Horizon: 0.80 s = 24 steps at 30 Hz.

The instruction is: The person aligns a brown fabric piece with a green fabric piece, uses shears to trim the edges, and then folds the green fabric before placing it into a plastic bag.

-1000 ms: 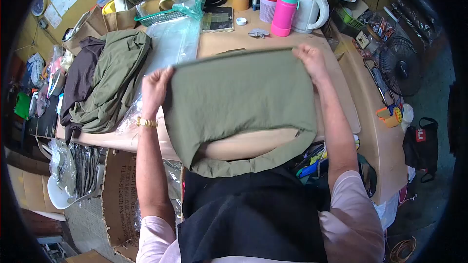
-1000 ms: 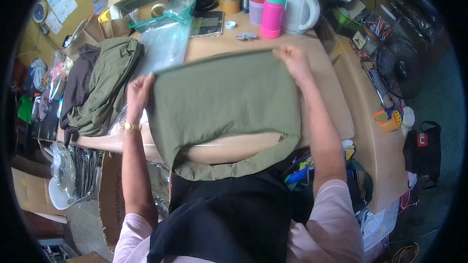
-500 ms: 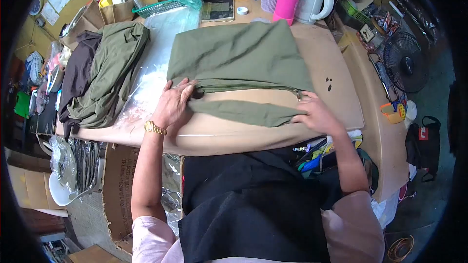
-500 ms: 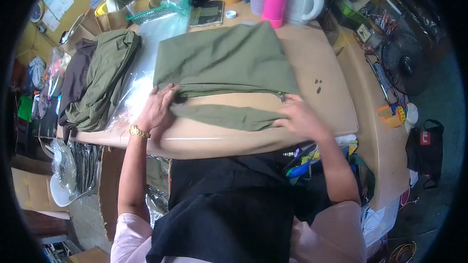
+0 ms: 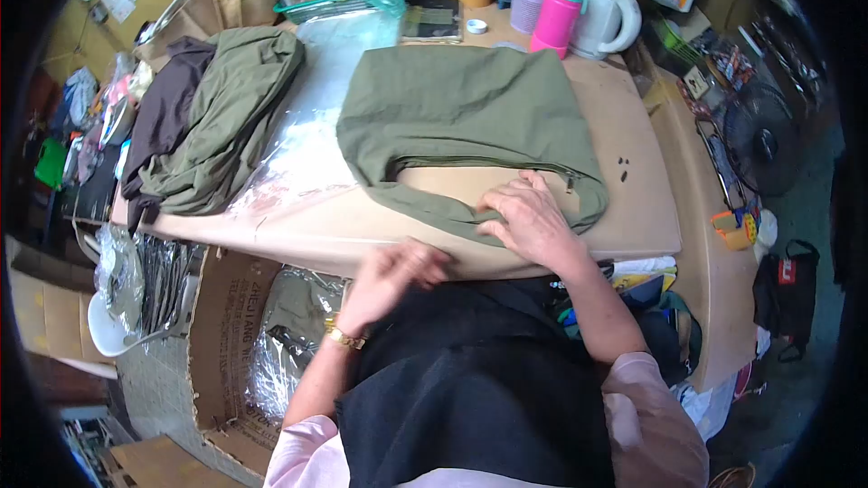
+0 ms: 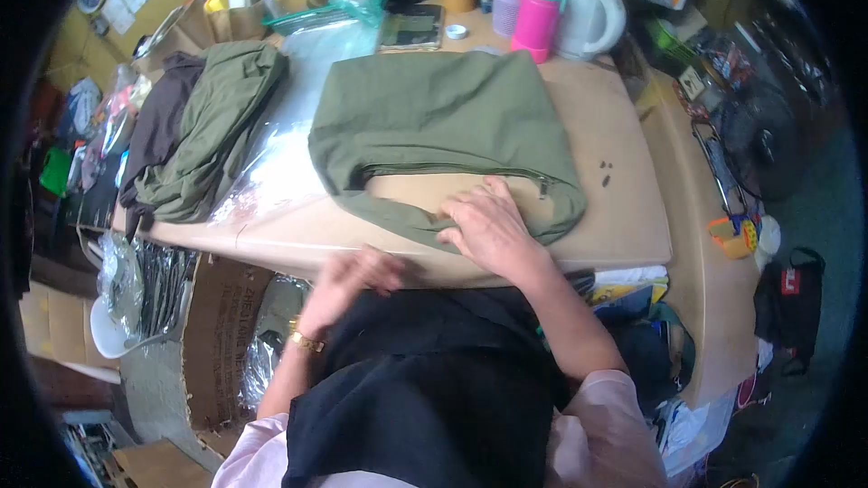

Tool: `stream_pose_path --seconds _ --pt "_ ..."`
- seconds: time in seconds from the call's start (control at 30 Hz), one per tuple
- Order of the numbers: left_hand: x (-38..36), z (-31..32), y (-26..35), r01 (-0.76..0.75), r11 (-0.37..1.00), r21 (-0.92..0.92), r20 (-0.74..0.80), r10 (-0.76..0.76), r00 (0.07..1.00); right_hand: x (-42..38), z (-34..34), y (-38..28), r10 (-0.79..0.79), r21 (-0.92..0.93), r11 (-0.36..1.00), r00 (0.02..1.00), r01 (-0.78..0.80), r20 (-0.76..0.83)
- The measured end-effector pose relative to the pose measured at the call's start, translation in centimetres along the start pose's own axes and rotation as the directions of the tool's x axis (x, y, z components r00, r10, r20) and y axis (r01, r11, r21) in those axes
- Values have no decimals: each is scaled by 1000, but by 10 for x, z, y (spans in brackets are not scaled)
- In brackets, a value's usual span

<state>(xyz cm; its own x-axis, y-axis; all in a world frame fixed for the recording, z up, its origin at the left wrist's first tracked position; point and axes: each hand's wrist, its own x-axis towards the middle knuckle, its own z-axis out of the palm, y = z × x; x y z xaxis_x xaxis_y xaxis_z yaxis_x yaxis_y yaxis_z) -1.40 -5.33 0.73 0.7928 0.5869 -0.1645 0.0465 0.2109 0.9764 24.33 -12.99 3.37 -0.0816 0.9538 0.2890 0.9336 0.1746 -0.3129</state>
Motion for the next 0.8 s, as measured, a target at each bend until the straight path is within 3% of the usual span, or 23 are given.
stream_pose_path --seconds 0.03,0.1,0.13,0.17,0.23,0.27,0.33,0.43,0.5,0.57,0.6,0.67,0.7,0.77,0.8 --pt "-2 13 -1 121 989 -90 153 -106 982 5 -1 -6 -23 7 1000 1000 23 2" --pt "2 27 -20 43 968 -247 95 -20 995 13 -17 -19 11 146 989 999 -16 30" --pt "7 29 -23 52 912 -406 45 -37 998 13 -26 -23 -6 168 986 999 12 -38" --pt "15 29 -20 45 912 -408 28 -36 999 9 -38 -28 -20 175 984 999 26 -33" --pt "39 20 -6 -168 645 -746 -228 -10 974 -2 -57 -31 61 261 961 990 -93 129" --pt "51 5 -14 -208 577 -790 -260 -9 965 -10 -61 -27 52 254 964 990 -84 128" --pt "62 -3 -20 -197 542 -817 -243 -15 970 -26 -66 -23 151 303 920 937 -251 316" --pt "58 10 -12 -209 515 -831 -240 7 971 -29 -63 -32 123 246 950 952 -195 280" --pt "53 17 -8 -193 565 -803 -243 -14 970 -3 -58 -50 172 255 942 966 -219 194" --pt "54 15 -18 -187 573 -798 -212 24 977 25 -41 -62 203 316 933 977 -171 -69" --pt "54 15 -21 -201 596 -778 -224 37 974 39 -31 -72 202 315 933 977 -171 -69" --pt "55 16 -27 -218 615 -758 -238 51 970 64 -12 -84 15 47 999 944 1 -331" --pt "56 15 -30 -216 618 -756 -247 37 968 71 -2 -76 10 46 999 944 5 -331" --pt "53 12 -31 -216 620 -754 -257 24 966 84 14 -63 98 147 986 987 -79 -125" --pt "51 10 -31 -221 612 -759 -267 17 964 89 14 -61 179 287 951 961 -113 -213"
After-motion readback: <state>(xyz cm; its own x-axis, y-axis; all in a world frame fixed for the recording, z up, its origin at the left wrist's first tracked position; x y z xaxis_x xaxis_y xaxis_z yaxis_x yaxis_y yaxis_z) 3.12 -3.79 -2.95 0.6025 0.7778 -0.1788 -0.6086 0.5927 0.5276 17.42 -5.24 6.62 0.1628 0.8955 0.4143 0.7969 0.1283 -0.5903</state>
